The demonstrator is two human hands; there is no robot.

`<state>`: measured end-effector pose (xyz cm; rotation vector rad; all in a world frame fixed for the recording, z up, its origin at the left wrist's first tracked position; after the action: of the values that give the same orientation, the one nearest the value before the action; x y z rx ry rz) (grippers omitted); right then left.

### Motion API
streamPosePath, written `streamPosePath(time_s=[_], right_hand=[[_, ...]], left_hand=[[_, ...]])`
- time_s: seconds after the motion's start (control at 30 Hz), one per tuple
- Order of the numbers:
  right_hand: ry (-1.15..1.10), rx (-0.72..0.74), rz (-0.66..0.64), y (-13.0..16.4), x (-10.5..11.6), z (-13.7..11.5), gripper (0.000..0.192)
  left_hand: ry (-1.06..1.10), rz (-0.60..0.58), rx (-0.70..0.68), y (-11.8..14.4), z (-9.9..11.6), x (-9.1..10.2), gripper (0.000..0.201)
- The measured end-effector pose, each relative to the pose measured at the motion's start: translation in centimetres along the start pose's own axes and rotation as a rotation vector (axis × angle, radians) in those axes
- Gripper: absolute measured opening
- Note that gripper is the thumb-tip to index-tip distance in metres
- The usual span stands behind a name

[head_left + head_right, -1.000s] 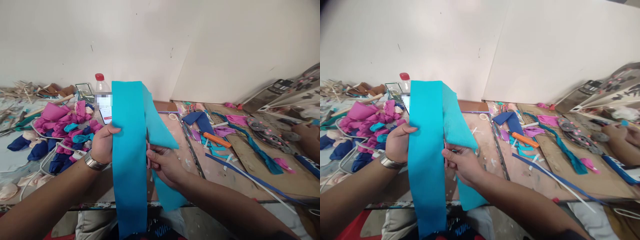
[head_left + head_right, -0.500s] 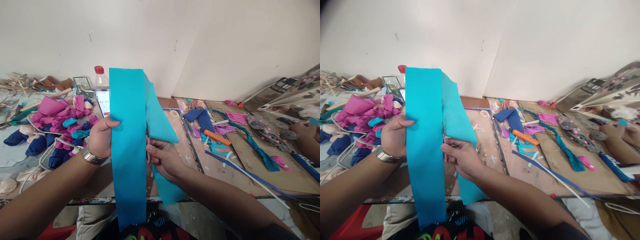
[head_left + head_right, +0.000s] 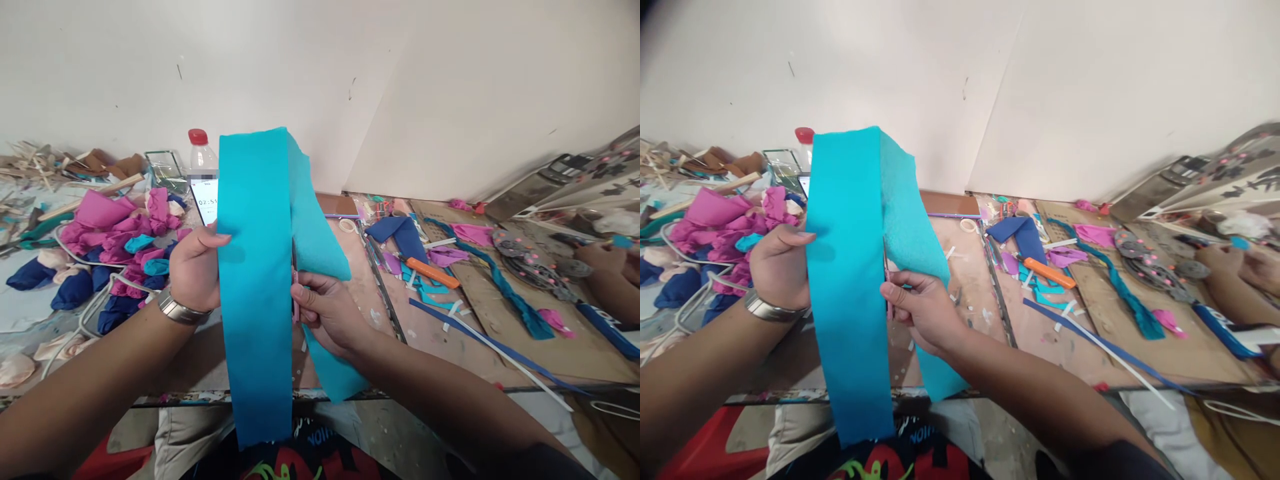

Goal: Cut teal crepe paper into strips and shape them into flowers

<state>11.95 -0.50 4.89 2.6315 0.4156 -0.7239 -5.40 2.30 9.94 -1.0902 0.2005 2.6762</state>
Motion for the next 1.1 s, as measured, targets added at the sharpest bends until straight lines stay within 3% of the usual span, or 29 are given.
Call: streamPosePath(time_s=[0.07,0.17,0.5,1.1], right_hand=[[0.001,0.001,-0.002,0.0,0.0,0.0,0.043],[-0.003,0.011,0.0,-0.1,-0.2,-0.2,0.04],[-0.042,0.039,-0.04,-0.2,-0.4,-0.4,0.04],[-0.028,0.1,-0.01,-0.9,-0.9,-1.2,0.039]], left_hand=[[-0.02,0.006,-0.042,-0.2,0.6,-0.1,0.073],[-0.085,0.014,0.003,-0.7,1.5,-0.4,0.067],[-0.243,-0.009,-0.013,-1.2,4.6,-3.0,0.06],[-0.238,0.012,0.02,-1.6,4.5,-3.2,0.054]])
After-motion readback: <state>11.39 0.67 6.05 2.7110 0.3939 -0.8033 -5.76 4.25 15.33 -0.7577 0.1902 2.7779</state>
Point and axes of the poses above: each hand's wrist, its own y-axis away from the middle knuckle, its own x-axis out of the back of the hand, z = x × y, the point moved 3 cm from there along -y, towards the middle knuckle, and after that the axes turned 2 degrees about -y, right-handed, at the moved point
